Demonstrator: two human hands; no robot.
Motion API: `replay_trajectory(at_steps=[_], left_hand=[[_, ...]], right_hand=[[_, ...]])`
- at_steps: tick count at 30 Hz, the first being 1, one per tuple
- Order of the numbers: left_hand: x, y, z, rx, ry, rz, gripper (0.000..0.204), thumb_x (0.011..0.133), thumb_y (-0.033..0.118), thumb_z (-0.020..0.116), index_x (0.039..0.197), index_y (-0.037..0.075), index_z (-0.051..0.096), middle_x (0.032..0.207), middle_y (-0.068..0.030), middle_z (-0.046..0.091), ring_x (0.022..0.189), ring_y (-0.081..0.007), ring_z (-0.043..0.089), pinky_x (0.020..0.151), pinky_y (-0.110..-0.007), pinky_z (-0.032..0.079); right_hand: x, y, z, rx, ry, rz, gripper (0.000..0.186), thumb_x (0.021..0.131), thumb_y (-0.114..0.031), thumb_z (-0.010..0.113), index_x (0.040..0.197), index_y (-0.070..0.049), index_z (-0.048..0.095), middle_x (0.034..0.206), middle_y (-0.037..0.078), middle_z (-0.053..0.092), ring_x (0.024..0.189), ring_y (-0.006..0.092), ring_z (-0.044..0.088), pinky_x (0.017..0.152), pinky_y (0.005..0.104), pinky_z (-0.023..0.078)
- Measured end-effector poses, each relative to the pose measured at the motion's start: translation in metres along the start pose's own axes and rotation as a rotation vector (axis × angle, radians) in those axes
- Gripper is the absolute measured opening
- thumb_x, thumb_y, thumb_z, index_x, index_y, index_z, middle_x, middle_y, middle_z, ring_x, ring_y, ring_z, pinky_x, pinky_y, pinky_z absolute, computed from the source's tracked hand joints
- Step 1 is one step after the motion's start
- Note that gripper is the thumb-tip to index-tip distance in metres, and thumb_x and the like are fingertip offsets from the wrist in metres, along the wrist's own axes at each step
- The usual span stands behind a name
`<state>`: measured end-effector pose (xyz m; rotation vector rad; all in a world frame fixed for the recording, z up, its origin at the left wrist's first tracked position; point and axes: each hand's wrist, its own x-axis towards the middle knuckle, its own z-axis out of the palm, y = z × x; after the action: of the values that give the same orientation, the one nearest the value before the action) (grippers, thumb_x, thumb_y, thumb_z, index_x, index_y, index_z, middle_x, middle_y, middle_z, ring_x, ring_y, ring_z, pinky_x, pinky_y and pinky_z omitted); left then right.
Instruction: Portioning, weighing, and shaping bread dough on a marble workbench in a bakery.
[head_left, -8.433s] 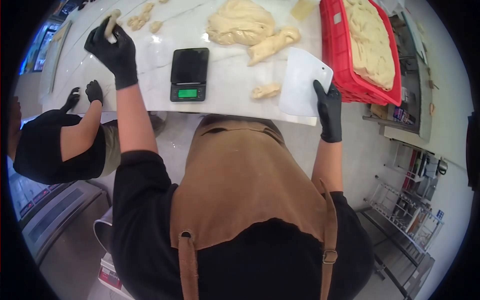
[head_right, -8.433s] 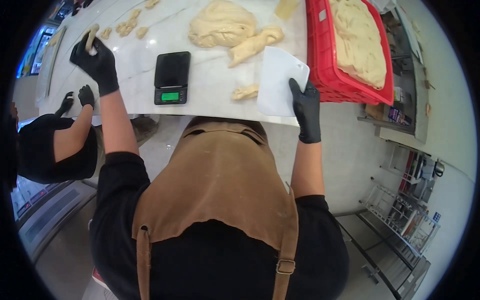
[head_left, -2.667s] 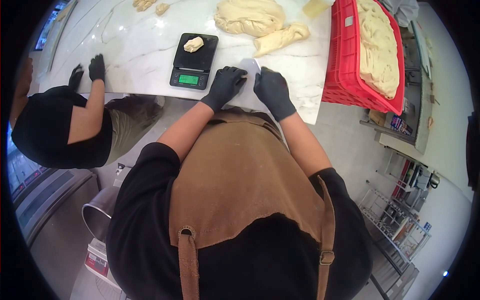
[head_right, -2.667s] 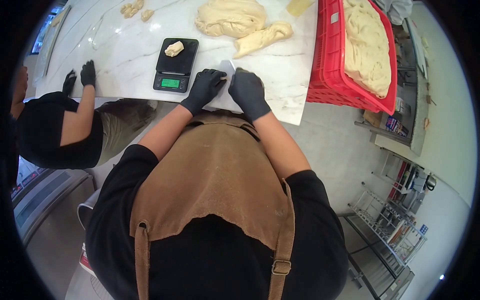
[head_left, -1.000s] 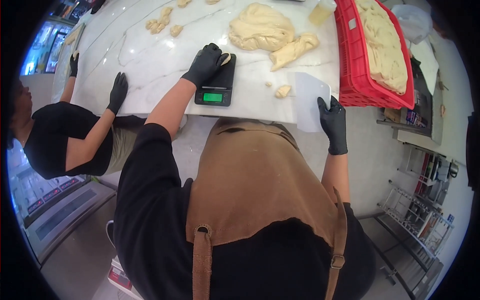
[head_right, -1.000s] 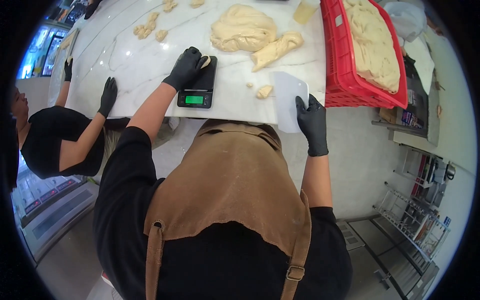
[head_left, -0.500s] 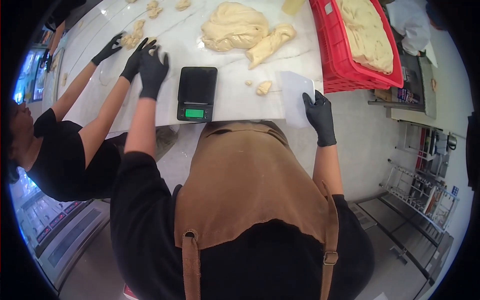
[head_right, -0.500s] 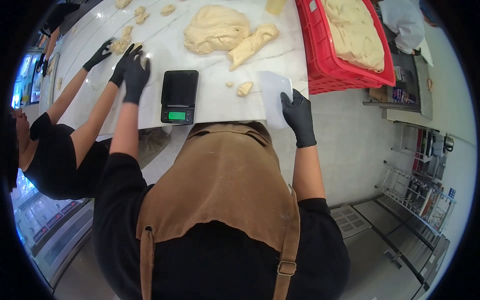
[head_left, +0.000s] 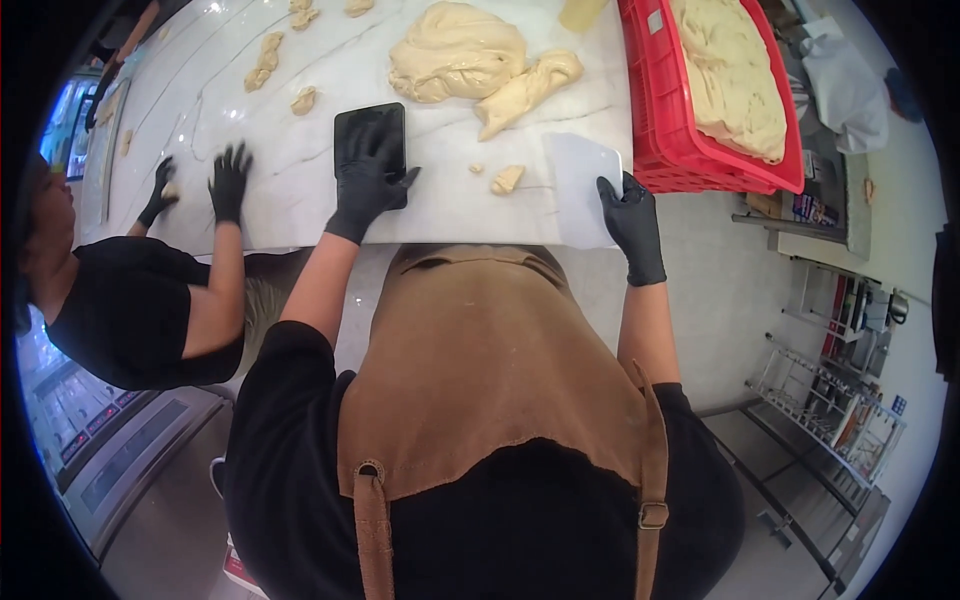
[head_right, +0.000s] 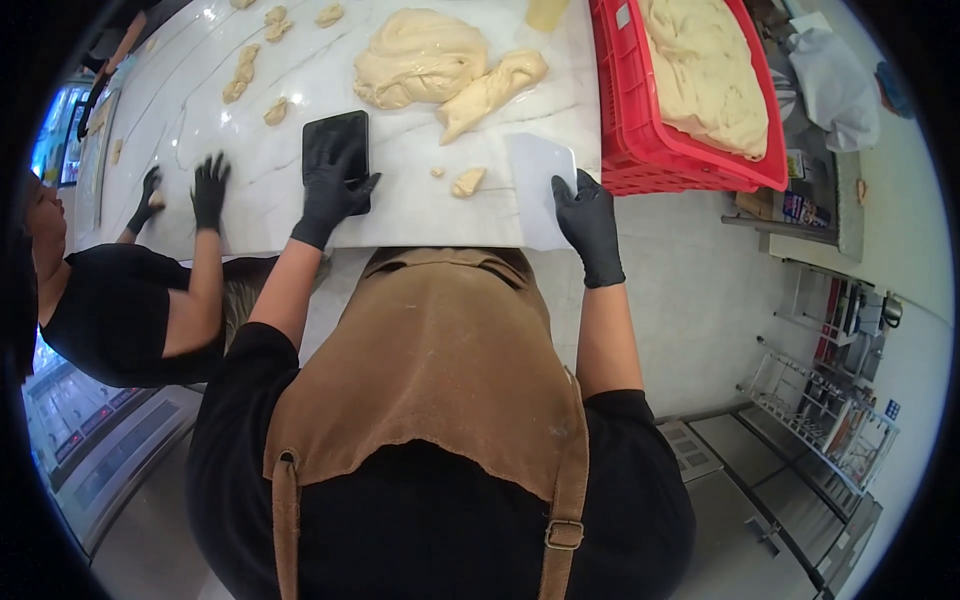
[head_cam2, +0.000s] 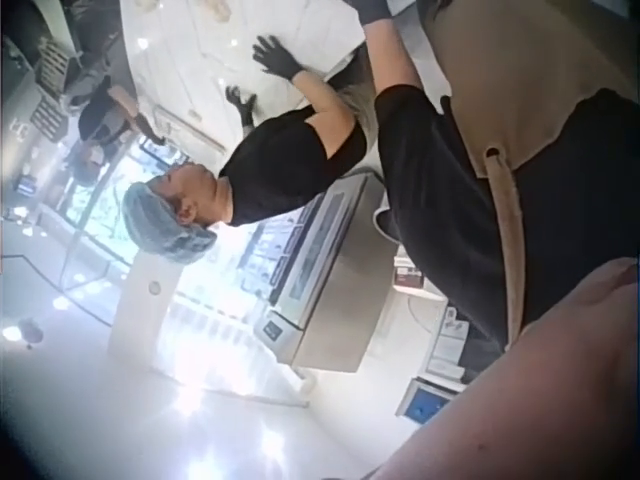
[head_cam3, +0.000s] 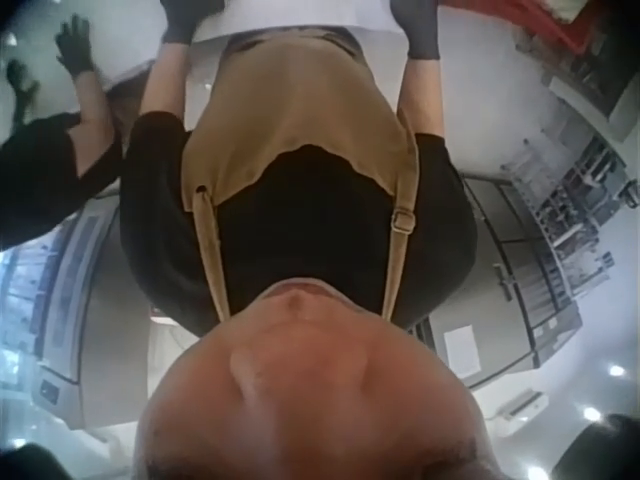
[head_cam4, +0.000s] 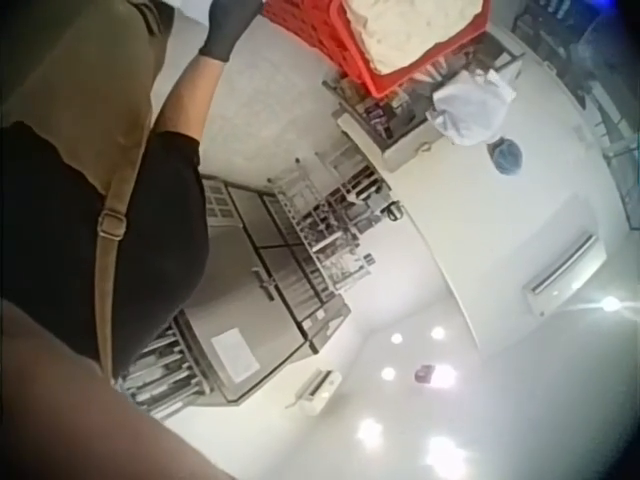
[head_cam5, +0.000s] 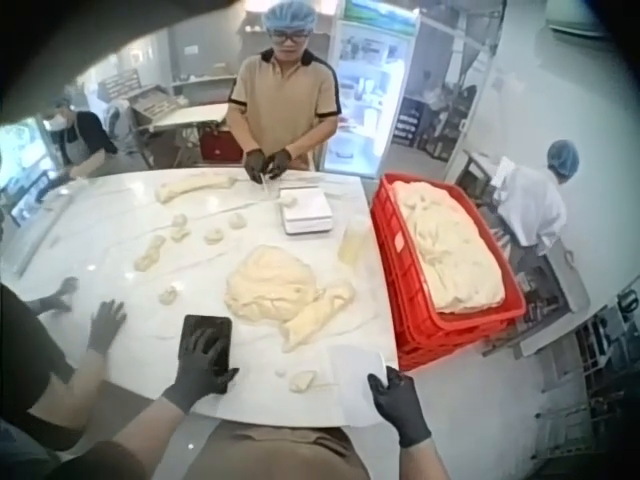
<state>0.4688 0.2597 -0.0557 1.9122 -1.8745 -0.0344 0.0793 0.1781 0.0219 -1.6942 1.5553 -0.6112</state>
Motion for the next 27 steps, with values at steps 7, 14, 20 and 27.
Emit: replay_trajectory(at_steps=[7,14,20,27], left_hand=[[0.003,0.136,0.080,-0.164,-0.248,-0.069,0.054,0.082,0.053,0.071,0.103,0.004,0.062,0.102,-0.0193,0.064,0.091,-0.0373,0.064,0.075,-0.047,0.051],[0.027,0.124,0.091,-0.413,-0.128,-0.320,0.028,0.085,0.027,0.072,0.084,0.002,0.058,0.082,-0.0203,0.066,0.075,-0.0347,0.066,0.070,-0.042,0.052],[0.057,0.127,0.063,-0.603,-0.074,-0.506,0.028,0.084,0.019,0.074,0.103,0.003,0.061,0.078,-0.0128,0.063,0.071,-0.0263,0.061,0.067,-0.037,0.050],[0.047,0.119,0.116,-0.261,0.081,-0.265,0.023,0.081,0.017,0.073,0.096,0.007,0.059,0.093,-0.0147,0.064,0.090,-0.0357,0.062,0.075,-0.048,0.049]], right_hand=[[0.021,0.040,-0.010,0.056,-0.015,-0.057,0.026,0.092,-0.020,0.065,0.104,0.003,0.067,0.091,0.023,0.071,0.082,0.0318,0.071,0.074,0.0377,0.052],[0.044,0.073,-0.029,0.070,-0.084,-0.168,0.026,0.092,-0.022,0.064,0.102,0.002,0.066,0.088,0.024,0.070,0.082,0.0388,0.069,0.070,0.0414,0.053],[0.046,0.059,-0.037,-0.403,-0.207,-0.437,0.023,0.091,-0.023,0.062,0.098,-0.001,0.066,0.083,0.024,0.068,0.077,0.0402,0.067,0.067,0.0465,0.053],[0.061,0.027,-0.016,-0.495,-0.405,-0.558,0.021,0.087,-0.018,0.062,0.102,-0.005,0.067,0.084,0.021,0.068,0.077,0.0399,0.067,0.069,0.0473,0.054]])
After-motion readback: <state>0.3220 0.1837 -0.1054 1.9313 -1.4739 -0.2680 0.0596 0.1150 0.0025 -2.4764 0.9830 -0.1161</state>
